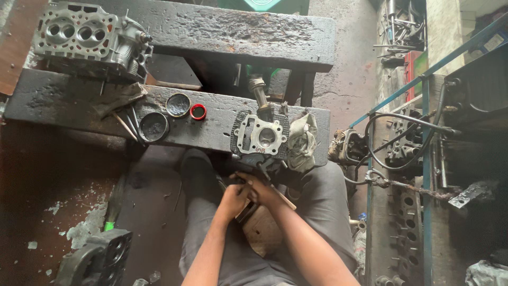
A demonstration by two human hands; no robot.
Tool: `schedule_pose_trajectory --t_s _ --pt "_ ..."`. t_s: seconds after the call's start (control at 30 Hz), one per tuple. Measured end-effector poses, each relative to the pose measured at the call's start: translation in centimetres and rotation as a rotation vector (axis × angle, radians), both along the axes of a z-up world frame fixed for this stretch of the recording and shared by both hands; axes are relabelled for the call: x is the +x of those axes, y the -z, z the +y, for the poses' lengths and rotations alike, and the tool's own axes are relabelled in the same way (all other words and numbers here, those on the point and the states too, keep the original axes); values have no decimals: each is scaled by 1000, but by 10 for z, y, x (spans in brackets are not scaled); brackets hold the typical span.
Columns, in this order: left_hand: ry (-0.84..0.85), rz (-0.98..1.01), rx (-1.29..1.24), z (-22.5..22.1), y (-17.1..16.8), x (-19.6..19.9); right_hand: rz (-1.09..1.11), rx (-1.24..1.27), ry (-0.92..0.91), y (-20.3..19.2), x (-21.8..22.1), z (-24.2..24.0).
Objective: The person works on a metal cylinder head by hand on a wooden workbench. They wipe the surface and components with a rag and insert a thin metal rod into a port on the assembly.
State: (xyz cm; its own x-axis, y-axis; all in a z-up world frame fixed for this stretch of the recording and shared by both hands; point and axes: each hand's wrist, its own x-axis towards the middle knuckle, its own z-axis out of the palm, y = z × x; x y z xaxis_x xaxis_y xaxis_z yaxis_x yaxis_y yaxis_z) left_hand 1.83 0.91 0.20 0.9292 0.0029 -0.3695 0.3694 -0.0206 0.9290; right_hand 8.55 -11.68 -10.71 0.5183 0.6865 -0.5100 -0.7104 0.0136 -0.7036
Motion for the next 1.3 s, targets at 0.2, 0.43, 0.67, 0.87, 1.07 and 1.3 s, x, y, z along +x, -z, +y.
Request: schedule_pose_trajectory --t_s 0.2,0.43,0.67,0.87,1.07,1.3 --pt "-300 -17 37 12 8 12 -51 -5 255 -91 -8 -4" --pt "-481 42 12 21 18 18 72 -226 309 -125 -13 -29" --pt "-601 -30 44 28 20 16 6 -259 355 -86 -10 -31" --pt "-605 -20 65 27 18 17 21 -257 352 -104 -9 -32" --pt "-572 -23 92 29 17 14 51 -219 410 -141 -17 -52" --pt "-603 -125 134 38 37 14 -64 -259 549 -112 -22 -84"
